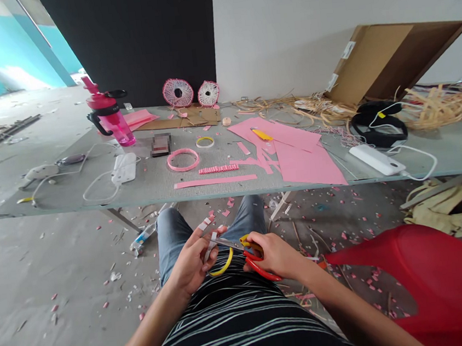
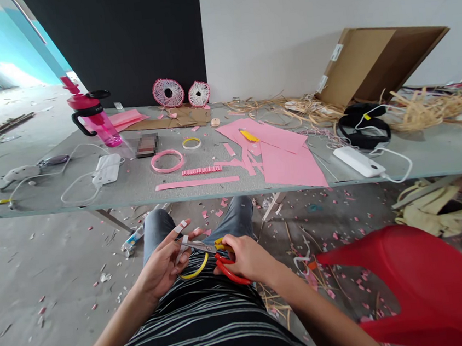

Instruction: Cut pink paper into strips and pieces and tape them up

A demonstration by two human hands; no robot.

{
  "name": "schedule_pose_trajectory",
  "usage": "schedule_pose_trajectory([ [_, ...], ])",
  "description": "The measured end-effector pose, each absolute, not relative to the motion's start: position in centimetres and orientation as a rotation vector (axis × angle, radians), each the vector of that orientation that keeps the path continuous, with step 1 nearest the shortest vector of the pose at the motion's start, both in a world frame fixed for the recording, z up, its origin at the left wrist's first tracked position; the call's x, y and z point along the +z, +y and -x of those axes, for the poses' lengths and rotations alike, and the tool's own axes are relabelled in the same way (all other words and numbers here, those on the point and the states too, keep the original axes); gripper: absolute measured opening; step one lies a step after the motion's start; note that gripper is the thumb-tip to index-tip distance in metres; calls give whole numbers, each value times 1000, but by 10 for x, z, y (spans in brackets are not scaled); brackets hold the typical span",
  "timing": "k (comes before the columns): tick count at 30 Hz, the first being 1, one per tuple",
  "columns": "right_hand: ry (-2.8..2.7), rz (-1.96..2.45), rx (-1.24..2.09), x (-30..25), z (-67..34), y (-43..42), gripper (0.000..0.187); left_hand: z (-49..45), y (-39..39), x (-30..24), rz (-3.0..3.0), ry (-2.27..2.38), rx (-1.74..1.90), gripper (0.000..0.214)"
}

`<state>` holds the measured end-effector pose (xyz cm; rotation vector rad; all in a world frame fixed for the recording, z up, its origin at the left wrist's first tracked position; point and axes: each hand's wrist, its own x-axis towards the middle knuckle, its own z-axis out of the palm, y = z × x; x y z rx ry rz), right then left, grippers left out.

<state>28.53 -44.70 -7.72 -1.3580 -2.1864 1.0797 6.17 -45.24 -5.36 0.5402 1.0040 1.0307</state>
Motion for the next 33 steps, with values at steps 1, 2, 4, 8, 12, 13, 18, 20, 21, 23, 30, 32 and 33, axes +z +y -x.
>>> schedule_pose_trajectory([
  [1, -2189, 1360, 1071, -78, -285, -447, 41, -62, -452, -54, -543, 1006, 1033, 70],
  [2, -2193, 1360, 1063, -78, -286, -447, 40, -62, -453, -54, -546, 1008, 1035, 69],
  [4, -2198, 1362, 1047, -79, -286, -447, 40, -62, -453, -54, -554, 1007, 1043, 67],
  [8, -2176, 1365, 1033, -80, -289, -446, 47, -64, -453, -51, -599, 1022, 1072, 65],
  [12, -2161, 1391, 1005, -79, -293, -445, 48, -64, -454, -50, -700, 1021, 1073, 71],
  [13, -2169, 1404, 995, -78, -294, -444, 47, -64, -454, -51, -737, 1024, 1068, 71],
  [18, -2220, 1437, 955, -74, -296, -442, 38, -62, -456, -63, -961, 1096, 1118, 69],
  [20, -2230, 1431, 924, -74, -297, -442, 35, -62, -456, -67, -1036, 1105, 1146, 70],
  [21, -2232, 1427, 912, -74, -298, -441, 33, -63, -457, -67, -1060, 1112, 1156, 70],
  [23, -2233, 1421, 907, -74, -298, -440, 32, -65, -459, -67, -1073, 1136, 1183, 69],
  [30, -2260, 1426, 941, -75, -297, -439, 32, -70, -463, -58, -1066, 1163, 1218, 69],
  [32, -2248, 1415, 967, -75, -297, -439, 32, -68, -462, -57, -1089, 1173, 1188, 69],
  [33, -2233, 1413, 981, -75, -297, -440, 32, -67, -462, -58, -1100, 1172, 1168, 69],
])
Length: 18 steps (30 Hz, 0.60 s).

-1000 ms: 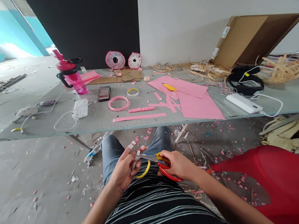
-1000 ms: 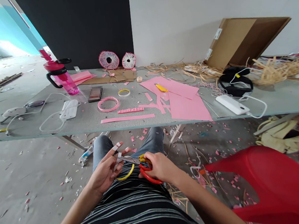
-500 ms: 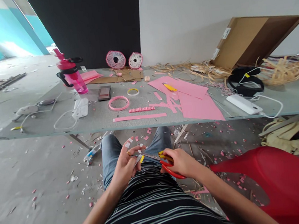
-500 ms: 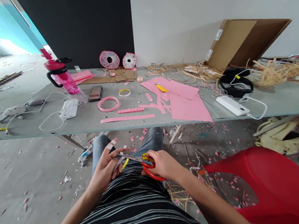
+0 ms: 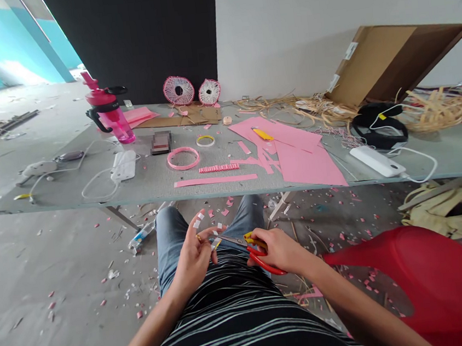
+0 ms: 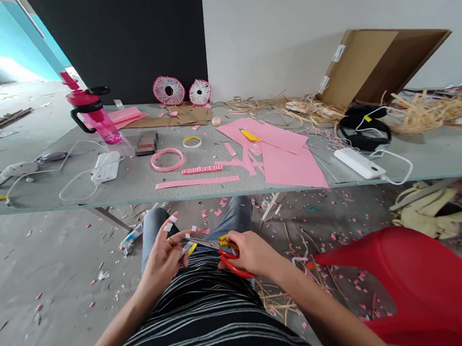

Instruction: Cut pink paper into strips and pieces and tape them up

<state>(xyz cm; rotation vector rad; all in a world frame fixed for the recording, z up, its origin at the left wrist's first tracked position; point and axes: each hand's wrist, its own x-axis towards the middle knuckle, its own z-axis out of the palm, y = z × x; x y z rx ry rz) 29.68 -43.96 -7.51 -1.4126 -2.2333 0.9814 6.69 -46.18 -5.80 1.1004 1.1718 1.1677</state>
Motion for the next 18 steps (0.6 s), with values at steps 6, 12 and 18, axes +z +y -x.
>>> schedule_pose_trajectory([
  [6, -2212, 1421, 993, -74, -297, -439, 34, -62, -459, -64, -1128, 1121, 1163, 74],
  [12, -2244, 1452, 1026, -72, -297, -439, 36, -64, -461, -56, -1077, 1157, 1153, 71],
  [18, -2238, 1419, 1246, -72, -300, -437, 34, -65, -462, -53, -1027, 1140, 1178, 73],
])
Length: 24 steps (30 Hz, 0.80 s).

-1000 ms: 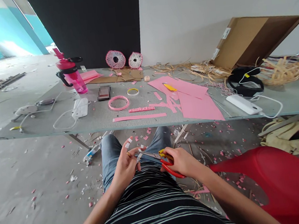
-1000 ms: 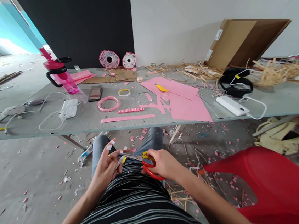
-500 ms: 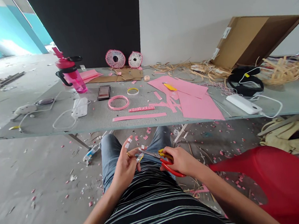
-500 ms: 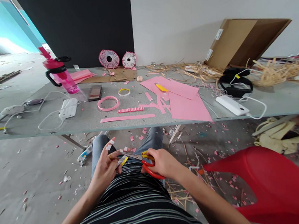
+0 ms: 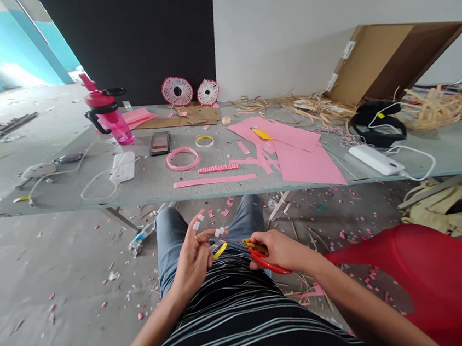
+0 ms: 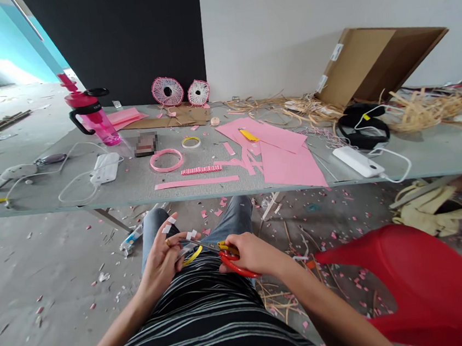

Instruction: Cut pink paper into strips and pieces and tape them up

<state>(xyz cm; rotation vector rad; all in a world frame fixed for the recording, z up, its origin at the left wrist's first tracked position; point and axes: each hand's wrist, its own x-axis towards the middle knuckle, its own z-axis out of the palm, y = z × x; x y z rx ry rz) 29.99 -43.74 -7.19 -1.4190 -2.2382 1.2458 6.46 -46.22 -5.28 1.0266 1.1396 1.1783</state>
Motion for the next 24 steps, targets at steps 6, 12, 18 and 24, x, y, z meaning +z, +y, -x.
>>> schedule_pose_trajectory([
  [6, -2084, 1202, 1784, -68, -303, -431, 42, -65, -465, -51, -1045, 1121, 1194, 75],
  [12, -1891, 729, 2350, -62, -310, -419, 66, -68, -467, -46, -1101, 1132, 1208, 71],
  [18, -1772, 544, 2645, -78, -307, -410, 90, -72, -469, -38, -1026, 1128, 1281, 70],
  [24, -1831, 520, 2695, -67, -307, -404, 92, -71, -467, -39, -1045, 1116, 1284, 76],
])
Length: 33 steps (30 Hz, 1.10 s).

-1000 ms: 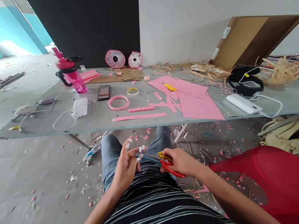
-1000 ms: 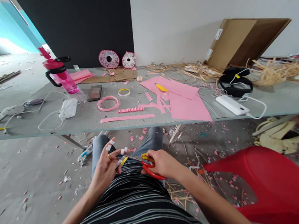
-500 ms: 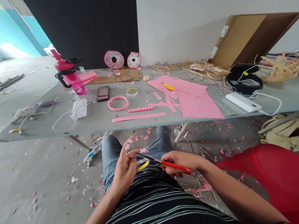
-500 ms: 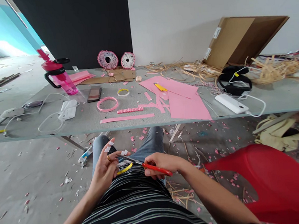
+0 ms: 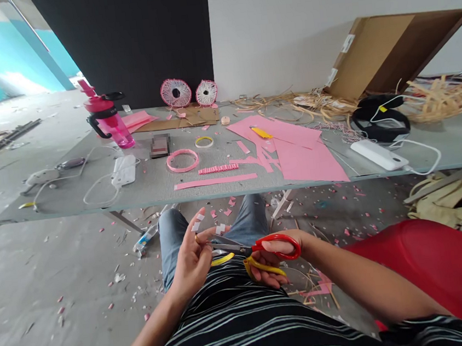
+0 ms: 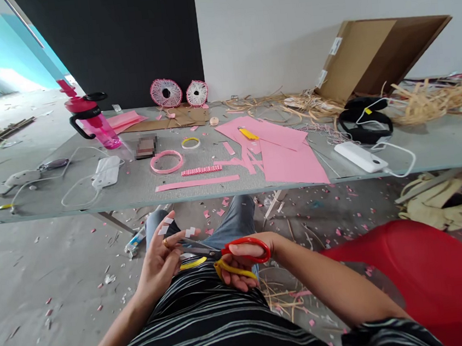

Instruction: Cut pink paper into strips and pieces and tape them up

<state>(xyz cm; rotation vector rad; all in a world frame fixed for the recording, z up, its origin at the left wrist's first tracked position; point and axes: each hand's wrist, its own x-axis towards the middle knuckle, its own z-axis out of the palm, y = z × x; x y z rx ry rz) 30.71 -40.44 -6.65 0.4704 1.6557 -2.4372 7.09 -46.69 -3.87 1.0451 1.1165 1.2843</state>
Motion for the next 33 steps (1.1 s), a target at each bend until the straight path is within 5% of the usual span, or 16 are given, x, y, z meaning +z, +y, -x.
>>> schedule_pose_trajectory([
  [5, 2072, -620, -2176, -42, -319, -418, 86, -62, -461, -43, -1073, 1153, 1303, 81],
  [11, 2656, -1628, -1274, -44, -301, -456, 45, -60, -454, -46, -995, 1194, 1395, 74],
  [18, 2627, -1671, -1159, -57, -279, -461, 57, -66, -454, -46, -892, 1210, 1365, 67],
  [25, 2639, -1639, -1078, -58, -275, -463, 50, -67, -456, -52, -924, 1185, 1355, 60],
  [33, 2626, -1658, -859, -62, -277, -459, 49, -66, -457, -49, -935, 1187, 1353, 72],
])
